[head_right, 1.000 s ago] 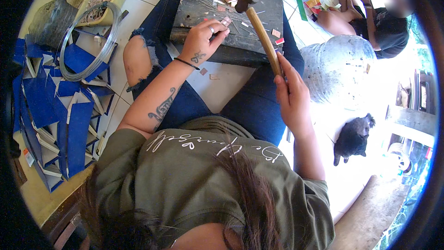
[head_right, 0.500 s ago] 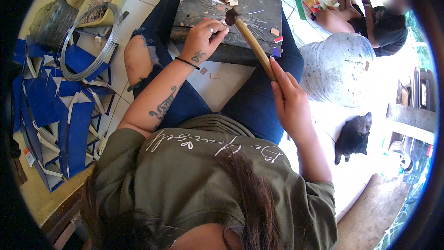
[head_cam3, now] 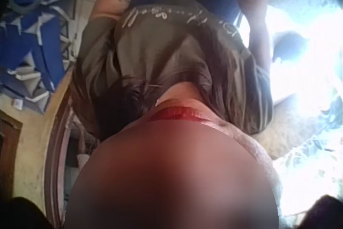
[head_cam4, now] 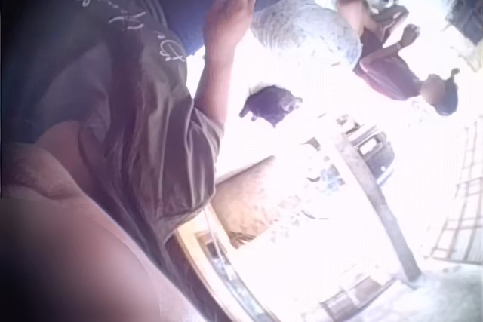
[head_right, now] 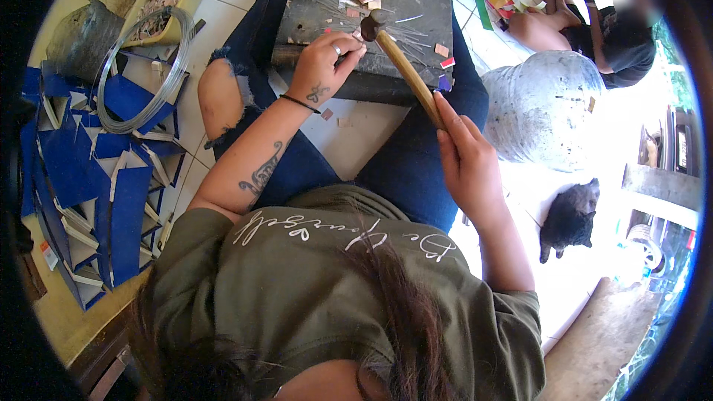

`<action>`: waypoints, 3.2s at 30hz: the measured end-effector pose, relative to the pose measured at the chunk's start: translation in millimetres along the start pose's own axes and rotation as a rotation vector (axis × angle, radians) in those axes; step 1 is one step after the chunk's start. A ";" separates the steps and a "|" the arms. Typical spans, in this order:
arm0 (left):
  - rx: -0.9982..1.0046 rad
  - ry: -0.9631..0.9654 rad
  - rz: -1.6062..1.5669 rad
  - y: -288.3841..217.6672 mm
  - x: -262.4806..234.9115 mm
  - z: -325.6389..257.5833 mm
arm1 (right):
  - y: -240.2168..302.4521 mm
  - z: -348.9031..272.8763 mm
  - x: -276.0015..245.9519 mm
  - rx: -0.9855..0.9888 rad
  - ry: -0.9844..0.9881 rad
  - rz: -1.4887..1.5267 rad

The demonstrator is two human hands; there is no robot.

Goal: The person sits on the floor and repeatedly hammers small metal wires or pins into a wooden block using a hammer. They pick up individual wires, position them on the block, and strike them with the hammer. A black cat is visible nearby on the floor.

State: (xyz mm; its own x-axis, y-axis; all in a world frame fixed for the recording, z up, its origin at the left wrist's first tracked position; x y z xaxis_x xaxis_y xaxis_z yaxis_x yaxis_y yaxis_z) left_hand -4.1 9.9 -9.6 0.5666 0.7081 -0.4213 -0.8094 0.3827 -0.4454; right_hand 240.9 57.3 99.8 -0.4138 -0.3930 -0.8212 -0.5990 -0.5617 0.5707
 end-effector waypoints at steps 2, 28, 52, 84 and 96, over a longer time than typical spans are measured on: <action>0.002 0.000 -0.008 -0.6 0.0 0.6 | 0.7 0.9 0.4 -0.052 -0.080 0.063; -0.819 -0.558 -0.271 239.9 -236.9 -57.9 | -38.6 114.5 53.0 -0.066 -0.413 -0.228; -0.060 0.238 0.219 62.2 -40.5 69.6 | -12.7 166.5 79.8 -0.169 -0.203 -0.236; -0.179 0.055 0.003 29.1 -22.3 47.5 | -21.8 156.8 75.5 -0.136 -0.198 -0.290; -0.055 0.108 0.073 3.9 -16.0 17.3 | -17.8 168.0 64.6 0.064 -0.022 -0.002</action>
State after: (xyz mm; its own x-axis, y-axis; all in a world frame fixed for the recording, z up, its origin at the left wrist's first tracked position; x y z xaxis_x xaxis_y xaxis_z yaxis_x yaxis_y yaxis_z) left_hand -19.0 10.4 9.0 0.5226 0.6634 -0.5355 -0.8408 0.2972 -0.4524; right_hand 109.6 164.2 36.1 -0.4274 -0.3754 -0.8224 -0.6423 -0.5141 0.5685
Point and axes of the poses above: each hand's wrist, its own z-axis towards the middle knuckle, its own x-axis out of the palm, y = z × x, the point moved 1 cm from there along z, towards the middle knuckle, and after that the axes turned 14 degrees about x, right-handed, at the moved point
